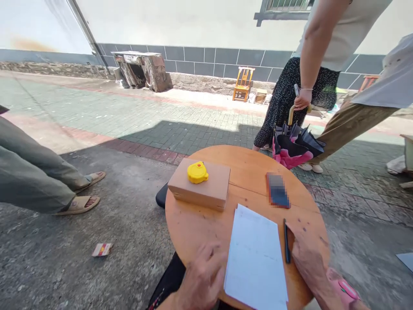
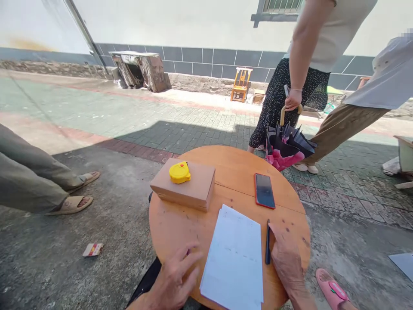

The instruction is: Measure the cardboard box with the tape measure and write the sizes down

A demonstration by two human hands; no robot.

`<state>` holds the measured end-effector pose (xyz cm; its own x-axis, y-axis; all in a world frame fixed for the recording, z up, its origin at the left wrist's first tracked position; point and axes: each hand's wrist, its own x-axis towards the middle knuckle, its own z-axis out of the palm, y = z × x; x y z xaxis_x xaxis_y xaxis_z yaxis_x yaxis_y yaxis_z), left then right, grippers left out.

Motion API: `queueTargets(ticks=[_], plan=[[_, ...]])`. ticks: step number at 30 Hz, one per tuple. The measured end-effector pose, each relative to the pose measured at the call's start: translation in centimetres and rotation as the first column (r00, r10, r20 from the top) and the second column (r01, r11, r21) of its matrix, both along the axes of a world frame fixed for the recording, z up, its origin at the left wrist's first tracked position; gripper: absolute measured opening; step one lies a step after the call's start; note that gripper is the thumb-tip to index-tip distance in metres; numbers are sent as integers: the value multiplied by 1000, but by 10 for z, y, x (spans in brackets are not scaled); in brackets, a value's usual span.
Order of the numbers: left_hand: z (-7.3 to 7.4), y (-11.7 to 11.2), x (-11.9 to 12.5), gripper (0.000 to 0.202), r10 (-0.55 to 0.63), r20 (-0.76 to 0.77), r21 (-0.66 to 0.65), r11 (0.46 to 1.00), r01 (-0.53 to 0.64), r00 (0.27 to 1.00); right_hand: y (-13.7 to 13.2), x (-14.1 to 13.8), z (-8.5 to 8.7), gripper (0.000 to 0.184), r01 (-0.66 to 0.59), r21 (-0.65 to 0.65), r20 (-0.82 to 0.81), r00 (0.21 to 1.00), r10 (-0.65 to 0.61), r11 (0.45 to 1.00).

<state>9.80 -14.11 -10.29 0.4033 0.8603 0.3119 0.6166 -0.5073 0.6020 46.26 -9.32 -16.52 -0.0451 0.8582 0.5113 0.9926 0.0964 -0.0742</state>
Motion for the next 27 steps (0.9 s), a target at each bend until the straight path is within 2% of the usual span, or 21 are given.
queueTargets(ticks=[3, 6, 12, 14, 16, 18, 20, 22, 24, 27], plan=[[-8, 2, -36, 33, 161, 52, 88, 982, -165, 986, 7, -2, 8, 40, -36, 69, 16, 999, 35, 997], [-13, 6, -59, 29, 258, 102, 117, 956, -269, 961, 11, -9, 22, 37, -33, 113, 31, 999, 29, 993], [-10, 10, -73, 25, 313, 194, 53, 943, -328, 930, 23, -26, 41, 37, 105, 5, -56, 993, -104, 994], [-10, 11, -78, 24, 317, 246, 38, 941, -336, 916, 33, -46, 54, 37, 81, -7, -125, 989, -81, 997], [-11, 17, -86, 23, 338, 304, 8, 934, -358, 891, 46, -77, 73, 36, -4, -9, -212, 977, 2, 1000], [-11, 28, -97, 24, 386, 359, -49, 917, -395, 850, 62, -120, 98, 33, -91, -14, -295, 952, 83, 996], [-9, 47, -107, 27, 454, 408, -137, 888, -439, 792, 80, -171, 124, 33, -170, -39, -355, 923, 145, 985], [-5, 73, -115, 35, 535, 464, -264, 844, -467, 706, 99, -222, 147, 40, -234, -117, -363, 915, 177, 965], [0, 101, -119, 49, 600, 512, -396, 800, -451, 614, 115, -268, 161, 52, -213, -191, -308, 940, 147, 958], [6, 140, -118, 63, 610, 549, -474, 790, -388, 572, 133, -312, 166, 61, -182, -234, -251, 960, 122, 955]])
